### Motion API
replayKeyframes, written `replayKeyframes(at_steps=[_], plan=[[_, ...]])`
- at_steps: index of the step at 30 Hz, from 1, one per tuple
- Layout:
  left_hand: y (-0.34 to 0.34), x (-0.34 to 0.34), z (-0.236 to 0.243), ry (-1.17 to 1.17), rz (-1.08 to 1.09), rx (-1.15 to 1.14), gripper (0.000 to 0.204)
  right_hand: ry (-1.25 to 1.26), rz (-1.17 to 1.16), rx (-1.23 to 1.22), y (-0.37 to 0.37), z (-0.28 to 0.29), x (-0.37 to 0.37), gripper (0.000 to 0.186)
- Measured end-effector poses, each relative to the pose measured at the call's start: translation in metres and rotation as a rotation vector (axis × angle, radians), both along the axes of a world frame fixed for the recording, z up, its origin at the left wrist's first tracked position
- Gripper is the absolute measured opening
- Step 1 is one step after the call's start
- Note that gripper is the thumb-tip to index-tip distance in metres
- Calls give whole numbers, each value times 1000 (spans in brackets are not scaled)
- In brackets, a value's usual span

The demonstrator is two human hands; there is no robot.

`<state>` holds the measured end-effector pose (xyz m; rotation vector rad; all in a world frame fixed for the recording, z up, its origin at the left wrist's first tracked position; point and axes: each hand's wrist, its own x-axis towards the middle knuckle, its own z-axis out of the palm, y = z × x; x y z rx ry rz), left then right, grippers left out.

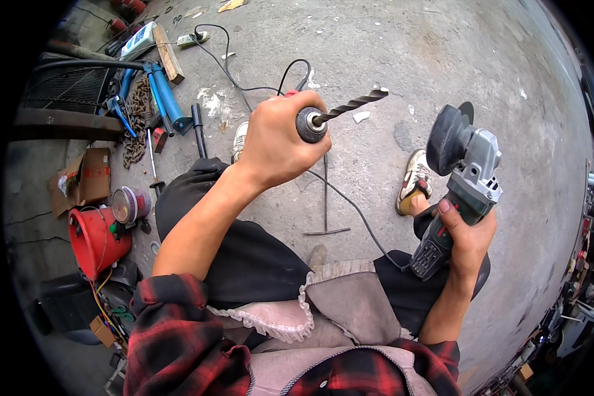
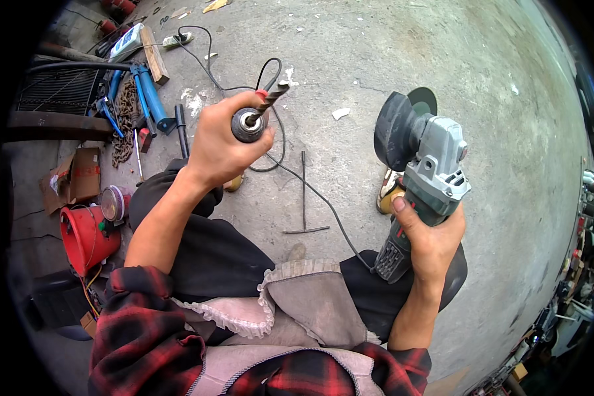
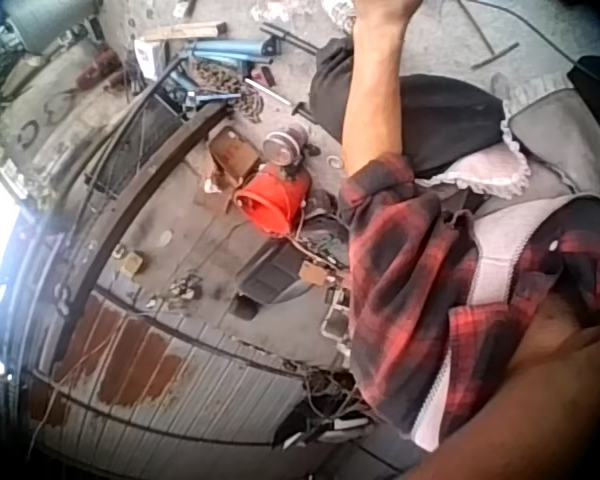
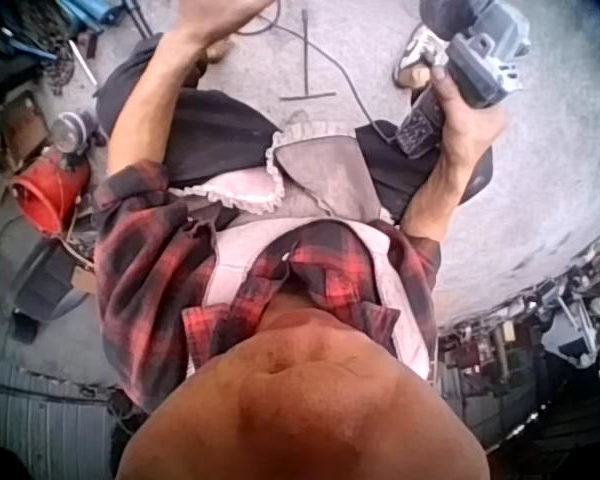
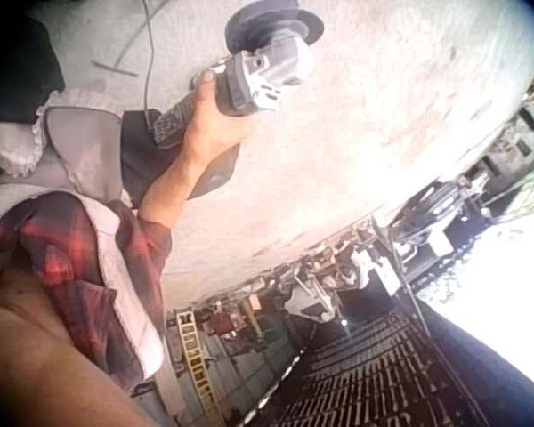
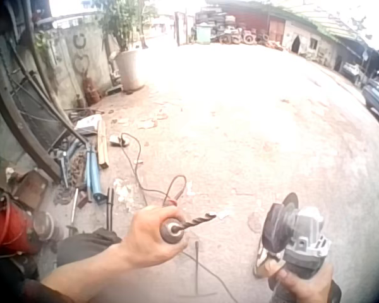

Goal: The person sharpens a drill bit using a handheld angle grinder, then unplugs the grinder and uses a power drill to make a hole in a metal pipe.

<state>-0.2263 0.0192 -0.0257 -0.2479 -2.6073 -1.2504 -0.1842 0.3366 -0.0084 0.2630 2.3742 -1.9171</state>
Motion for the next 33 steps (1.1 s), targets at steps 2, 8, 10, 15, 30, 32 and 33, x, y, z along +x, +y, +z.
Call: replayKeyframes(at_steps=[2,8,10,15,30,32,33], plan=[[-3,1,5,-184,-31,110,21,3,2,4,0,0,0,47],[-3,3,19,-524,-94,464,17,-11,-2,-2,-1,1,0,48],[-2,4,25,-637,-64,476,17,-9,-5,-11,-2,1,0,49],[-4,3,20,-583,-99,495,17,-7,4,-13,-5,3,-2,50],[-11,0,17,-646,-144,584,13,-21,-1,-9,-4,3,1,53],[-11,0,11,-611,-157,590,13,-24,-1,-5,-3,4,1,52],[-12,0,10,-595,-165,592,14,-27,0,-4,-2,4,1,51]])
